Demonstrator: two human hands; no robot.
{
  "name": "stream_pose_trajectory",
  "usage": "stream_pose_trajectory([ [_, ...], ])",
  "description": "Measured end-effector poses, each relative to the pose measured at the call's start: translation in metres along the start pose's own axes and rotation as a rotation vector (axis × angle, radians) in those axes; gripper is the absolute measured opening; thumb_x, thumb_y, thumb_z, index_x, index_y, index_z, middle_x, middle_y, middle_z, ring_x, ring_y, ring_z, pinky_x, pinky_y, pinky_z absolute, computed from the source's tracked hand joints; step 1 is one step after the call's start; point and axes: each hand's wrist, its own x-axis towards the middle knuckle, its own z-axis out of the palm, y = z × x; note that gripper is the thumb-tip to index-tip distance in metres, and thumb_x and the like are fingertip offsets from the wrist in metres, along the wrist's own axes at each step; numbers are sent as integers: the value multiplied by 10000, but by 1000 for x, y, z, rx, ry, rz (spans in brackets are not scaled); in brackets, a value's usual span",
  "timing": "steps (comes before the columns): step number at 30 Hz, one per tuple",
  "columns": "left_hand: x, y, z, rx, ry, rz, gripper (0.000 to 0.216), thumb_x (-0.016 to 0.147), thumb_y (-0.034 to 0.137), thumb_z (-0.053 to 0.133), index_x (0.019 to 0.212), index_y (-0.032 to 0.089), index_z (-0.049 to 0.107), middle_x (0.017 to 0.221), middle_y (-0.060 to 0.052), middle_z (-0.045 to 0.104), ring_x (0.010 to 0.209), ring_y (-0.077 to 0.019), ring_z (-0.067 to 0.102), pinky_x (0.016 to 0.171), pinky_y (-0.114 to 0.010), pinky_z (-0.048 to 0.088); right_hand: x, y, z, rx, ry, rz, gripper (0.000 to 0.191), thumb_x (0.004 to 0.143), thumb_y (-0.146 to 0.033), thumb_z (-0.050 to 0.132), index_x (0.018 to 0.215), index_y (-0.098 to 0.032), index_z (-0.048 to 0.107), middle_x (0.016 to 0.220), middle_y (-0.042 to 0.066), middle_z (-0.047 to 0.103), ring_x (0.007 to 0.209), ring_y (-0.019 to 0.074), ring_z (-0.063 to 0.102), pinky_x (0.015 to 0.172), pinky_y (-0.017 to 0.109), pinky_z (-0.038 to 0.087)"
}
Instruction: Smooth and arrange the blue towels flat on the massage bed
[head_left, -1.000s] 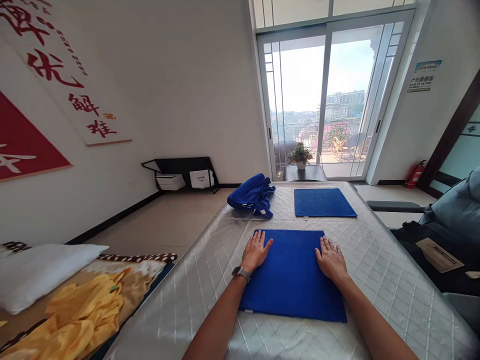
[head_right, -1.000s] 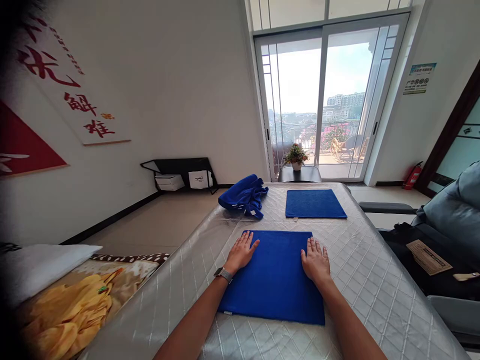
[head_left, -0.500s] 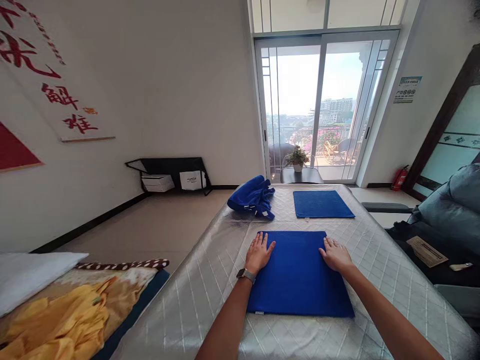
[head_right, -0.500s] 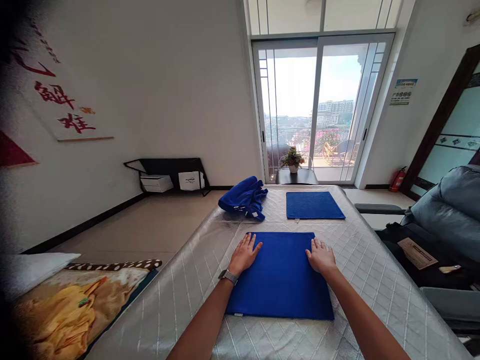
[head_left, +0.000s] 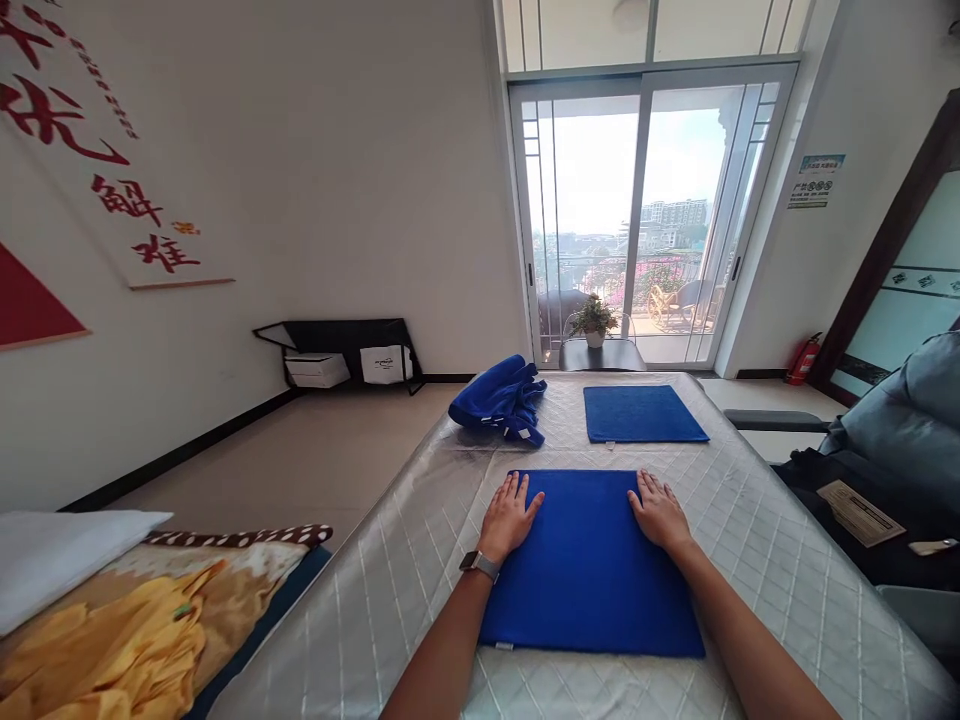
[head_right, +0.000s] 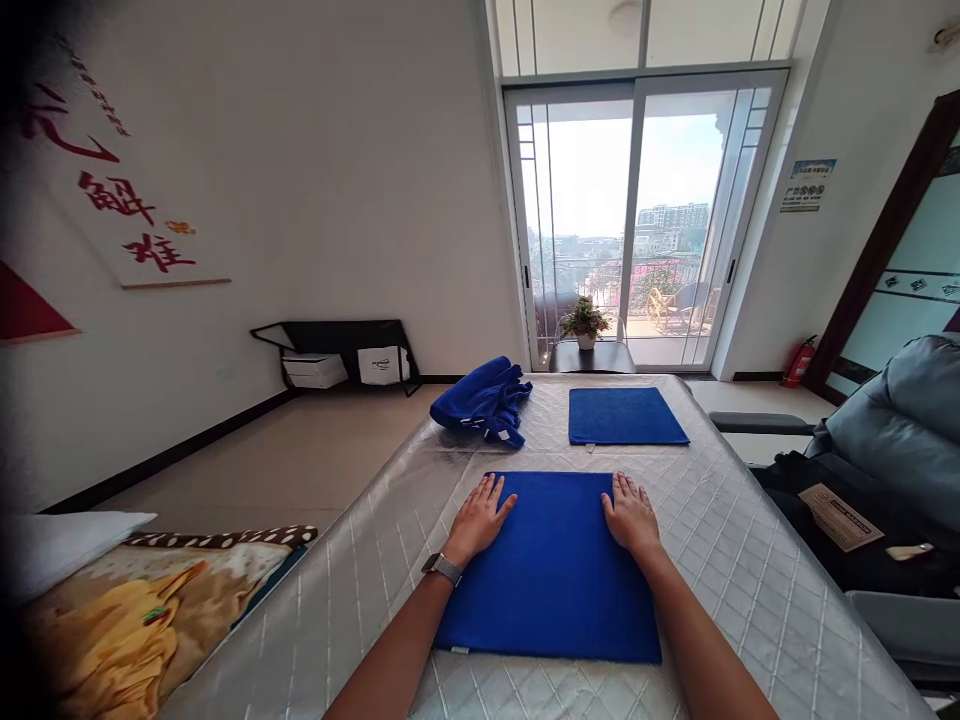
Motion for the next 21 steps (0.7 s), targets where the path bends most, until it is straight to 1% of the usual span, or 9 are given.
stream_pose_trajectory([
  [4, 1, -1, 0, 2, -23, 0, 791, 1003, 647, 162, 1526, 95, 379, 1592, -173, 340, 1488, -297, 285, 1203, -452, 260, 2, 0, 0, 14, 2, 0, 680, 1009, -454, 207, 1588, -96, 194, 1653, 90, 191, 1524, 201, 139, 1230, 404, 69],
  [7, 1, 1, -1, 8, -52, -10, 810, 998, 660, 142, 1537, 94, 354, 1606, -170, 304, 1496, -298, 262, 1207, -461, 240, 2, 0, 0, 29, 5, -1, 685, 1007, -450, 211, 1588, -89, 185, 1651, 96, 195, 1524, 204, 140, 1229, 408, 63],
  [14, 1, 6, -2, -7, -95, -70, 882, 979, 690, 100, 1552, 46, 281, 1620, -173, 257, 1511, -275, 216, 1220, -427, 203, -1, 1, -2, 73, 22, 0, 689, 1004, -450, 203, 1581, -74, 205, 1649, 96, 198, 1520, 209, 159, 1229, 403, 57],
  [17, 4, 5, -3, 22, -114, -80, 879, 976, 690, 100, 1547, 49, 290, 1614, -185, 264, 1507, -289, 224, 1215, -455, 206, -3, 1, -4, 99, 21, 1, 692, 1002, -454, 201, 1581, -74, 206, 1651, 91, 187, 1521, 209, 156, 1228, 396, 58],
  [19, 6, 10, -4, 60, -92, -84, 882, 976, 687, 109, 1534, 35, 311, 1602, -209, 284, 1502, -307, 238, 1214, -481, 198, -3, 2, -4, 110, 18, 4, 690, 1002, -450, 203, 1582, -77, 203, 1650, 91, 190, 1522, 208, 152, 1228, 396, 56],
  [21, 8, 24, -5, 76, -40, -48, 873, 984, 673, 110, 1528, 22, 314, 1596, -223, 295, 1502, -312, 238, 1217, -490, 196, -4, 1, -4, 116, 17, 5, 686, 1001, -444, 206, 1582, -78, 203, 1648, 95, 201, 1522, 208, 153, 1229, 399, 55],
])
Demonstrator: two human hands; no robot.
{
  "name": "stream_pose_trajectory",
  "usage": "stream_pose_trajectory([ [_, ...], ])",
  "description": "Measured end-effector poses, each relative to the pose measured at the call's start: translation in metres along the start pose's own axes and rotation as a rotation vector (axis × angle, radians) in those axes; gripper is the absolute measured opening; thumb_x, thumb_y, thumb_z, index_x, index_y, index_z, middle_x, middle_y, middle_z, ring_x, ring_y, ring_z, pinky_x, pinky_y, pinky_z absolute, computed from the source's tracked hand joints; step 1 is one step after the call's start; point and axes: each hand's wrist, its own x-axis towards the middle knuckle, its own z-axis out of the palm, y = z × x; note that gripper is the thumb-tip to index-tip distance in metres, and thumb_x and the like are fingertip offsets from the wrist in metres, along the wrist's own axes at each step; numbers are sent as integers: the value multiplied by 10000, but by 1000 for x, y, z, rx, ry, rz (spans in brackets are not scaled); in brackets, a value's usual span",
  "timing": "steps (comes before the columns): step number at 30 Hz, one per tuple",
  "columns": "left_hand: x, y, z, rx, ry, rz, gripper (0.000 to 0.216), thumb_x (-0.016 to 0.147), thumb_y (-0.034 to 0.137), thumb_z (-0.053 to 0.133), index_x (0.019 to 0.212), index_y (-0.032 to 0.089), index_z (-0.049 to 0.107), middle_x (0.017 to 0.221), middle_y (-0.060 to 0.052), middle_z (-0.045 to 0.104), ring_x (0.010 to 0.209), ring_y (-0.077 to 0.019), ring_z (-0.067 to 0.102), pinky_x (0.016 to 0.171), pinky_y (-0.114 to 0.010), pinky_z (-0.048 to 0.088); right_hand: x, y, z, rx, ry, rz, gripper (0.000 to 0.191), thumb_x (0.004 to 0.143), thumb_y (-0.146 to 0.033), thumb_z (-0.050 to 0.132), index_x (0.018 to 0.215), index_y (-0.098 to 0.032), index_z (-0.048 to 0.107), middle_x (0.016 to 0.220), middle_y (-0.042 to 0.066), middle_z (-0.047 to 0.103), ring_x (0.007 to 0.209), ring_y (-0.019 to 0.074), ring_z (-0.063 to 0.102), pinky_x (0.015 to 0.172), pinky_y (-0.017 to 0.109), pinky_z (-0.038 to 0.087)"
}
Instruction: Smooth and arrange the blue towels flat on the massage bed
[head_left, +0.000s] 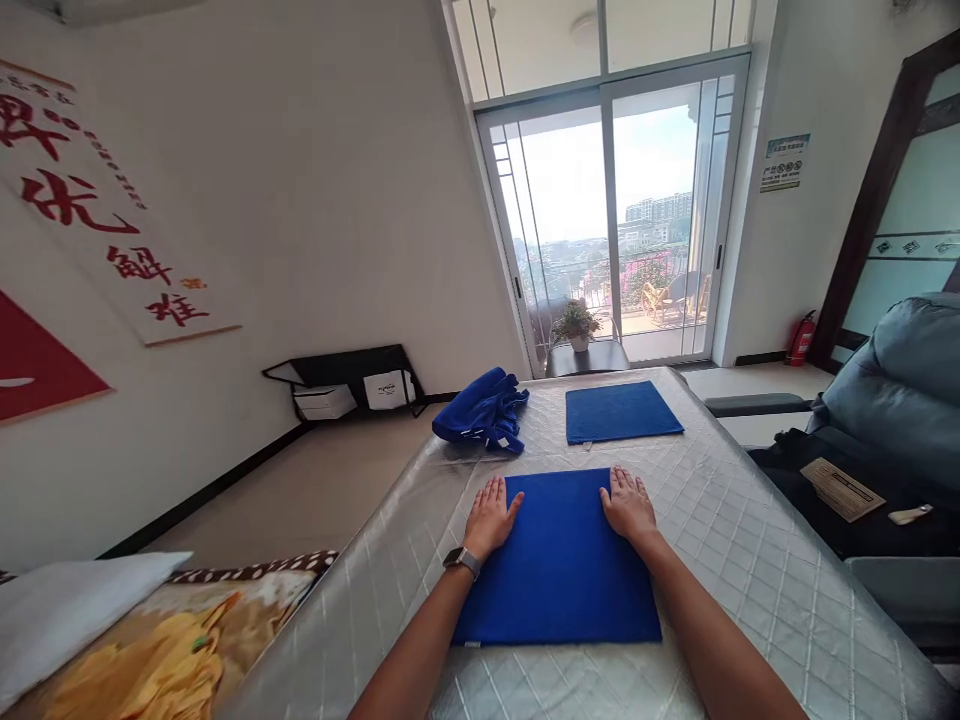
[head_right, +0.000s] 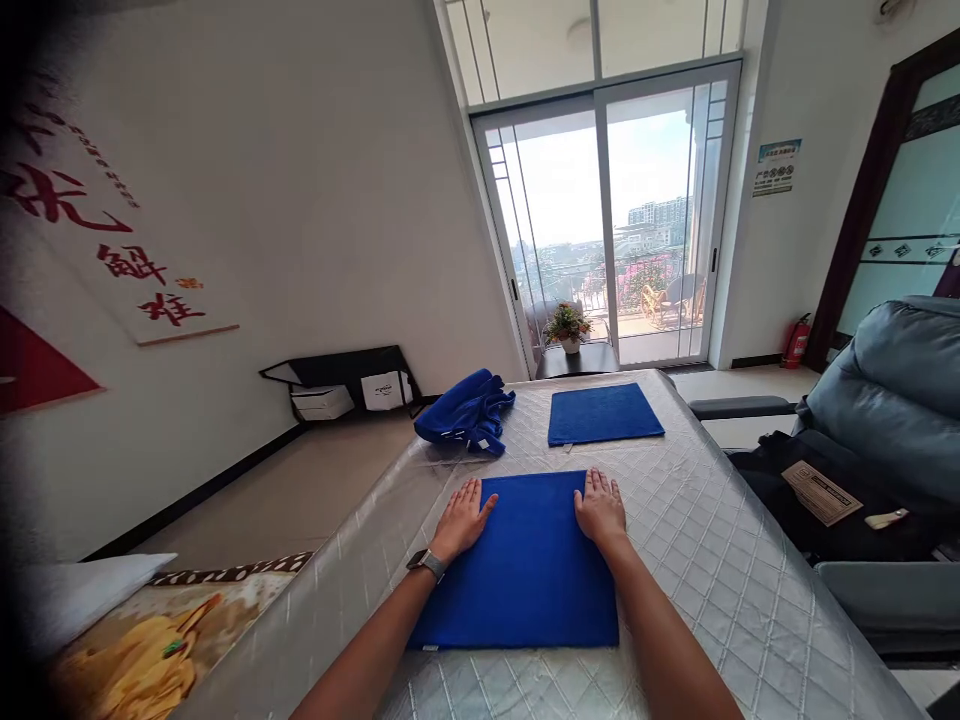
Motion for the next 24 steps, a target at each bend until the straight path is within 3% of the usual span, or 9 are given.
stream_pose_trajectory([
  [3, 3, 45, 0, -51, 48, 197, 806, 1009, 627, 113, 1546, 52, 286, 1602, -197, 307, 1503, -273, 246, 1212, -455, 247, 0, -1, 1, -2, 7, 1, 685, 1000, -439, 211, 1580, -74, 213, 1643, 103, 218, 1519, 213, 163, 1230, 408, 57],
  [7, 8, 132, 10, -119, -9, 481, 710, 1029, 585, 158, 1551, 126, 301, 1587, -158, 364, 1486, -243, 300, 1200, -448, 291, 0, 2, 2, -35, 13, -9, 668, 995, -403, 240, 1578, -77, 225, 1643, 109, 217, 1519, 221, 165, 1231, 418, 78],
  [10, 14, 180, 19, -197, -41, 506, 682, 1043, 537, 103, 1554, 130, 303, 1583, -142, 377, 1483, -224, 308, 1205, -444, 287, -2, 7, 4, -85, -3, -51, 634, 967, -269, 271, 1581, -111, 240, 1652, 91, 190, 1522, 209, 150, 1230, 411, 98],
  [12, 17, 192, 22, -248, -44, 485, 694, 1042, 533, 80, 1549, 125, 319, 1581, -139, 381, 1481, -223, 313, 1211, -442, 277, -2, 9, 5, -103, -13, -66, 638, 953, -226, 274, 1581, -120, 242, 1653, 85, 192, 1522, 204, 150, 1230, 405, 102],
  [15, 19, 182, 23, -258, -35, 471, 708, 1034, 562, 97, 1537, 135, 355, 1581, -135, 383, 1485, -230, 303, 1217, -448, 259, -1, 6, 3, -85, -9, -45, 629, 981, -286, 246, 1586, -116, 224, 1652, 88, 202, 1522, 205, 152, 1230, 406, 99],
  [24, 19, 86, 13, -152, -48, 287, 700, 1021, 602, 156, 1537, 178, 367, 1591, -121, 372, 1496, -256, 275, 1217, -474, 235, 1, -2, -2, -51, -4, 4, 670, 994, -409, 220, 1584, -91, 213, 1650, 87, 203, 1522, 203, 150, 1229, 405, 58],
])
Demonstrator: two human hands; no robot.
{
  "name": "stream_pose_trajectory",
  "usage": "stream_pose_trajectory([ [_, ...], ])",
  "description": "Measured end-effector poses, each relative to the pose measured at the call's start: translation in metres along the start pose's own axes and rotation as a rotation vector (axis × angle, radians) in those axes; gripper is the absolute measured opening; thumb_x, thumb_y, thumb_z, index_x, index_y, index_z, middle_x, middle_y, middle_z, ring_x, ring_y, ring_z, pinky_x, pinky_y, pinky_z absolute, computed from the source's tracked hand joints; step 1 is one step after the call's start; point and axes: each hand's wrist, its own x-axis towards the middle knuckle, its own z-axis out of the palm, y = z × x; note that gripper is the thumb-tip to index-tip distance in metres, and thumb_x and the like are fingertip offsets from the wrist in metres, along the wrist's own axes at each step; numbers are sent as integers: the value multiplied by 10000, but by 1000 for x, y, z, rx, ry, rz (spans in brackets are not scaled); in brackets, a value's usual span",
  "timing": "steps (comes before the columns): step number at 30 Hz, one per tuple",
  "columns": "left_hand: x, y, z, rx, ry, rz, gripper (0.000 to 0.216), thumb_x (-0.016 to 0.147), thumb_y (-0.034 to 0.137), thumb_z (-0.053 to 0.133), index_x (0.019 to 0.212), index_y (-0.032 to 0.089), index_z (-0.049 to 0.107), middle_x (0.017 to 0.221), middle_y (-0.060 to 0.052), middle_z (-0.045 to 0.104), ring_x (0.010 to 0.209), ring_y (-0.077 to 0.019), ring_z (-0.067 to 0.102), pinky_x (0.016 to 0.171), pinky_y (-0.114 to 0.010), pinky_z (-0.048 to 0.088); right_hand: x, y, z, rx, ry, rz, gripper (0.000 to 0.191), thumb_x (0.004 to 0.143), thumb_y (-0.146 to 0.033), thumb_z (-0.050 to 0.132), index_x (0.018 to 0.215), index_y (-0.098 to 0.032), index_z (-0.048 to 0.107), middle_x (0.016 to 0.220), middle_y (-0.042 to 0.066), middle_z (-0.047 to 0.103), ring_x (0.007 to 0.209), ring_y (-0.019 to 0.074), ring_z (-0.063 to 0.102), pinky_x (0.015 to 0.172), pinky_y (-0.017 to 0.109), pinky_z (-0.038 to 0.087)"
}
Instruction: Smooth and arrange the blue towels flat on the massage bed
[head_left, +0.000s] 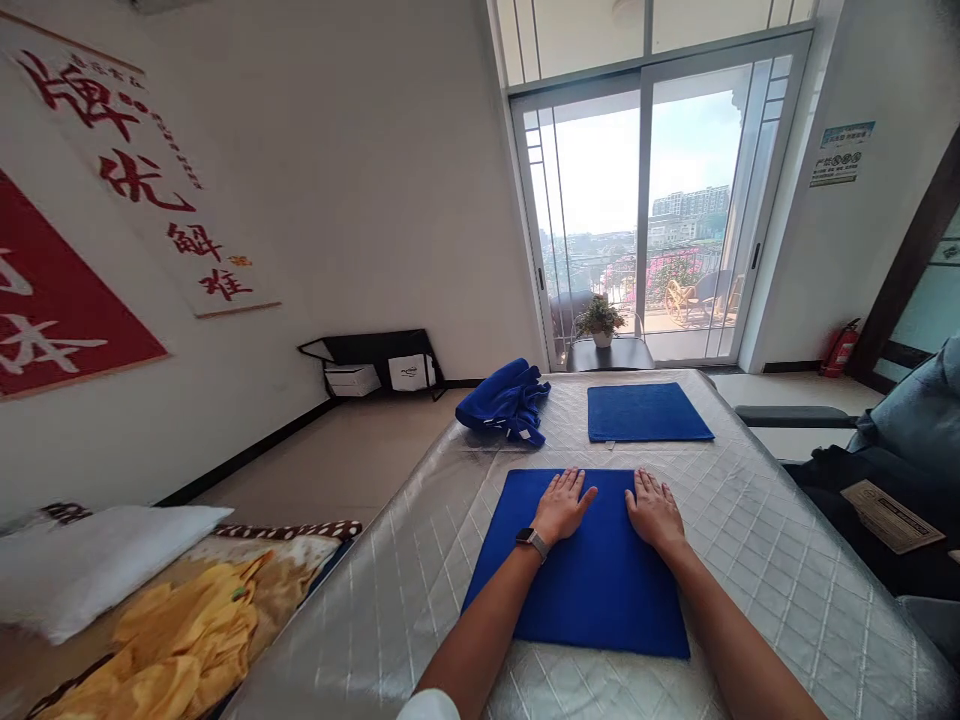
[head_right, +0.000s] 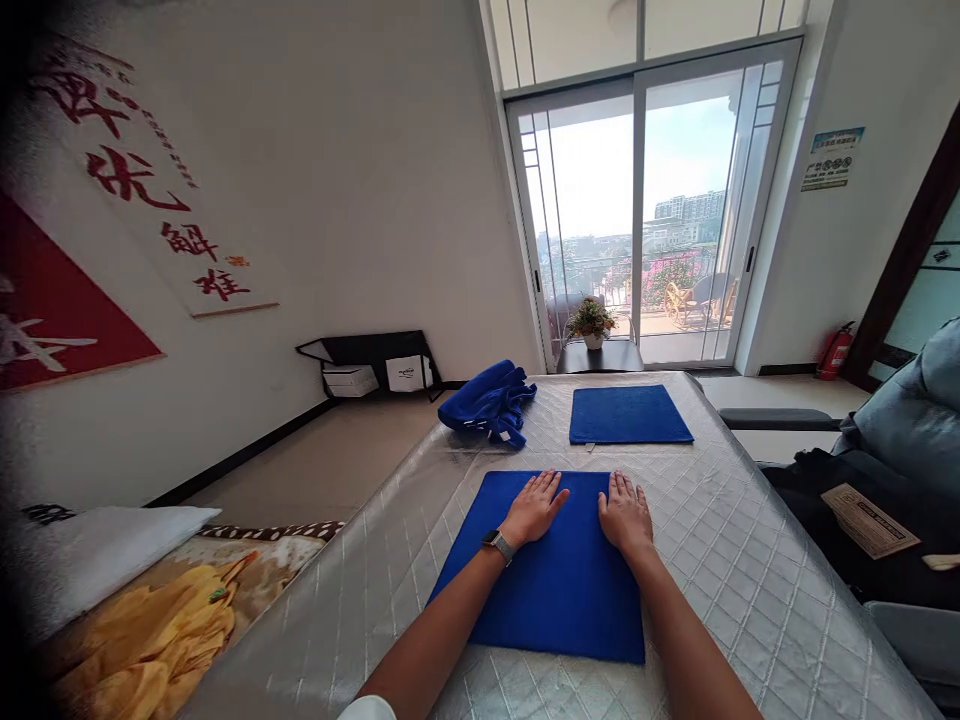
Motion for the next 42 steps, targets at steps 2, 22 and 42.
stream_pose_trajectory([
  [2, -7, -18, -4, 15, -5, -40, 706, 1019, 609, 148, 1540, 183, 361, 1593, -111, 369, 1498, -251, 269, 1219, -473, 232, 0, 1, 1, 6, -1, -1, 674, 995, -421, 206, 1586, -95, 208, 1652, 80, 201, 1523, 200, 144, 1229, 405, 55],
  [22, -40, -110, -16, 40, 93, -224, 602, 1049, 447, 205, 1524, 125, 389, 1577, -138, 382, 1491, -263, 282, 1214, -462, 251, 4, 1, 5, -57, -14, -3, 662, 1002, -414, 196, 1587, -104, 210, 1652, 82, 202, 1522, 201, 151, 1226, 408, 63],
  [42, -63, -3, -72, -307, 213, 79, 545, 1065, 443, 198, 1528, 219, 380, 1528, -48, 483, 1416, -178, 428, 1168, -350, 372, -1, -2, -3, -74, -12, 12, 669, 1011, -421, 163, 1594, -94, 154, 1666, 76, 130, 1533, 204, 75, 1233, 428, 58],
])
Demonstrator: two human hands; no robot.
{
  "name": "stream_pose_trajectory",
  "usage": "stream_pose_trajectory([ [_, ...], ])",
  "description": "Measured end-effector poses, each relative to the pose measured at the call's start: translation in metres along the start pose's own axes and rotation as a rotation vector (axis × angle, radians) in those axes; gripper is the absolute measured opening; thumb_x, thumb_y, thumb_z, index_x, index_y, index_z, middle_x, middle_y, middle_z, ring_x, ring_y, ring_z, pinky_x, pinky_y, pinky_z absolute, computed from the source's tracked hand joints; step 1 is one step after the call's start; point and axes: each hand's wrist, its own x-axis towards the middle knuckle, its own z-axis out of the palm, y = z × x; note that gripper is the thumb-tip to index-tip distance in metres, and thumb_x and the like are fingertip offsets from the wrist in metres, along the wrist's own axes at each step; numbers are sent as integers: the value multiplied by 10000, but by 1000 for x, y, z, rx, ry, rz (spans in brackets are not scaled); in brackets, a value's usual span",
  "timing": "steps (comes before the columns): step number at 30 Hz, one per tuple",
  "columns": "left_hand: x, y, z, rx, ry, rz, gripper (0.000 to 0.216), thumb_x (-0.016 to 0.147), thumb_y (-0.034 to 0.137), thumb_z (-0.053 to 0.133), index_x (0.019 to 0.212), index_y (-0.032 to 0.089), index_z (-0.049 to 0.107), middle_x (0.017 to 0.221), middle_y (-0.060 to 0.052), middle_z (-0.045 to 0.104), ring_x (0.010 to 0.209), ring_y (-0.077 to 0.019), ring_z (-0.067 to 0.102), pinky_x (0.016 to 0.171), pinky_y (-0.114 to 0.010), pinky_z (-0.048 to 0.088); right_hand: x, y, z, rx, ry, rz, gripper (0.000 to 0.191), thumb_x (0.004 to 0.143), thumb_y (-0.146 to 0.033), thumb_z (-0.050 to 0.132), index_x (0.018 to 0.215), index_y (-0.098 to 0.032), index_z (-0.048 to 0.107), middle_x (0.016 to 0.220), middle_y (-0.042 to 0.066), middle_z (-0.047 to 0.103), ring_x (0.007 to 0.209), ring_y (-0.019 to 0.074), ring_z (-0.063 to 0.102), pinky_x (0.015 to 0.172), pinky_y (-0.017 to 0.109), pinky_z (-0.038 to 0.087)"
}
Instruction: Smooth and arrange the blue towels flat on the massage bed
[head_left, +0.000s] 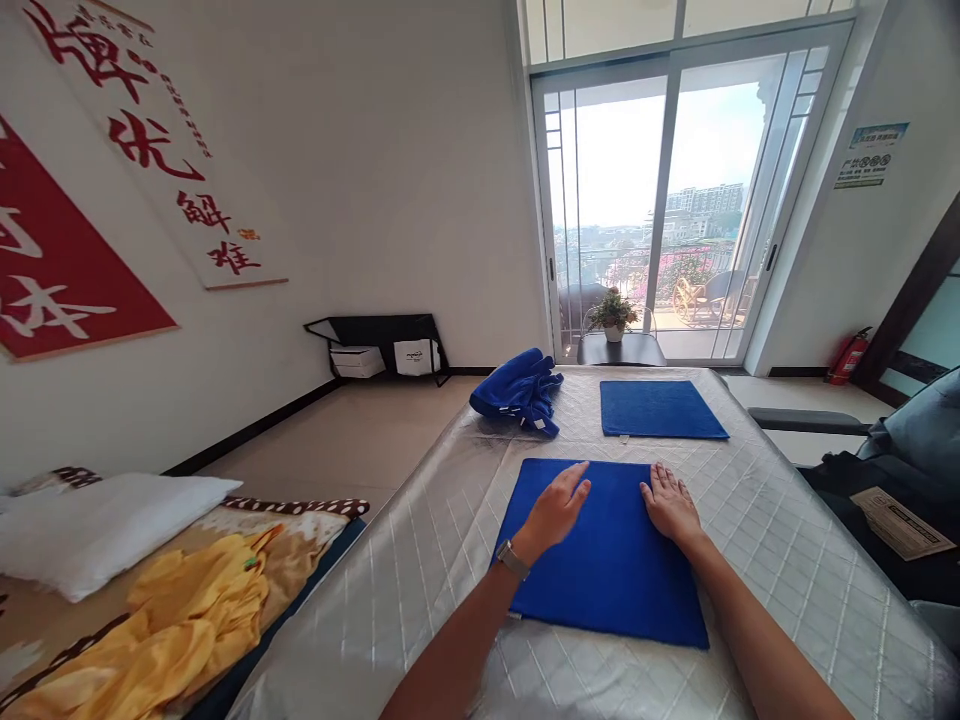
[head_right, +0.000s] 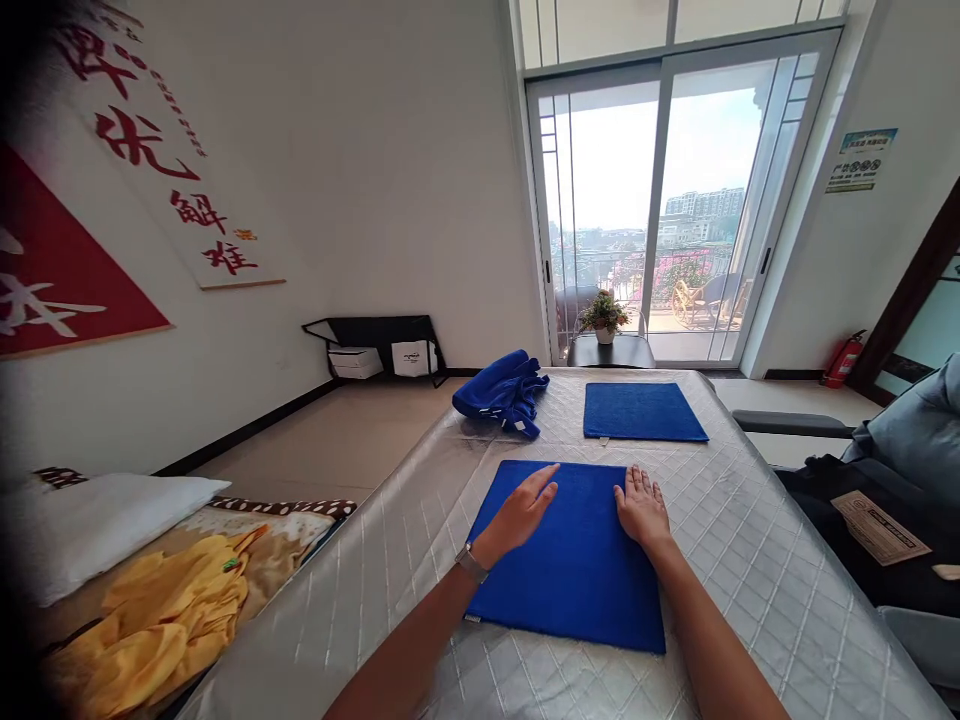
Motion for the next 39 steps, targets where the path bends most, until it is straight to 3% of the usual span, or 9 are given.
stream_pose_trajectory([
  [3, -7, 41, 32, 52, -148, 236, 569, 1058, 490, 238, 1548, 218, 333, 1573, -65, 414, 1475, -203, 326, 1211, -404, 301, -8, 0, -4, -17, 22, -10, 665, 1013, -422, 171, 1599, -109, 132, 1671, 62, 78, 1536, 217, 45, 1232, 456, 53],
  [5, -5, 55, 51, 94, -192, 277, 599, 1056, 504, 229, 1559, 187, 301, 1589, -98, 379, 1494, -216, 278, 1220, -428, 277, -15, -2, -4, -18, -12, -30, 674, 1012, -441, 182, 1599, -112, 134, 1670, 69, 83, 1535, 225, 55, 1231, 468, 67],
  [11, 33, 69, 90, 132, -236, 115, 697, 1049, 507, 73, 1542, 77, 314, 1586, -177, 352, 1501, -241, 255, 1219, -443, 262, -33, -12, 5, -49, -118, -15, 657, 980, -299, 276, 1600, -124, 147, 1674, 80, 56, 1535, 247, 7, 1227, 482, 78],
  [17, 48, 70, 116, 153, -291, 51, 731, 1037, 523, 19, 1543, 94, 328, 1585, -159, 359, 1496, -240, 272, 1220, -462, 253, -32, -8, 4, -25, -132, -19, 675, 956, -243, 290, 1602, -131, 130, 1677, 72, 30, 1534, 246, -17, 1228, 484, 62],
  [20, 41, 51, 113, 229, -291, 23, 734, 1033, 547, 36, 1555, 102, 299, 1600, -143, 338, 1507, -235, 240, 1231, -457, 223, -31, -8, 2, 1, -122, 2, 667, 982, -316, 241, 1595, -84, 118, 1674, 85, 42, 1535, 242, -14, 1229, 482, 53],
  [25, 22, 3, 84, 350, -260, -55, 725, 1030, 576, 112, 1554, 117, 312, 1612, -131, 317, 1517, -245, 201, 1233, -455, 219, -28, -11, 3, 43, -108, 32, 740, 999, -506, 176, 1591, -66, 115, 1670, 95, 71, 1536, 245, 5, 1231, 476, 27],
  [29, 5, -41, 57, 397, -221, -130, 697, 1032, 577, 135, 1562, 158, 307, 1605, -119, 334, 1510, -254, 227, 1224, -480, 235, -26, -10, 8, 59, -93, 37, 741, 1000, -513, 172, 1593, -76, 96, 1672, 93, 63, 1536, 239, -13, 1228, 481, 13],
  [36, -22, -127, 11, 420, -133, -362, 680, 1043, 535, 164, 1548, 110, 326, 1591, -162, 344, 1493, -278, 271, 1209, -489, 246, -25, -9, 10, 25, -78, 29, 745, 1001, -531, 176, 1594, -84, 116, 1671, 82, 85, 1536, 235, 15, 1231, 468, 21],
  [39, -27, -149, 2, 375, -98, -383, 651, 1046, 521, 181, 1536, 129, 358, 1572, -159, 386, 1485, -274, 294, 1201, -492, 267, -26, -9, 7, 8, -84, 25, 749, 1001, -537, 167, 1593, -81, 121, 1671, 75, 87, 1536, 233, 30, 1233, 460, 33],
])
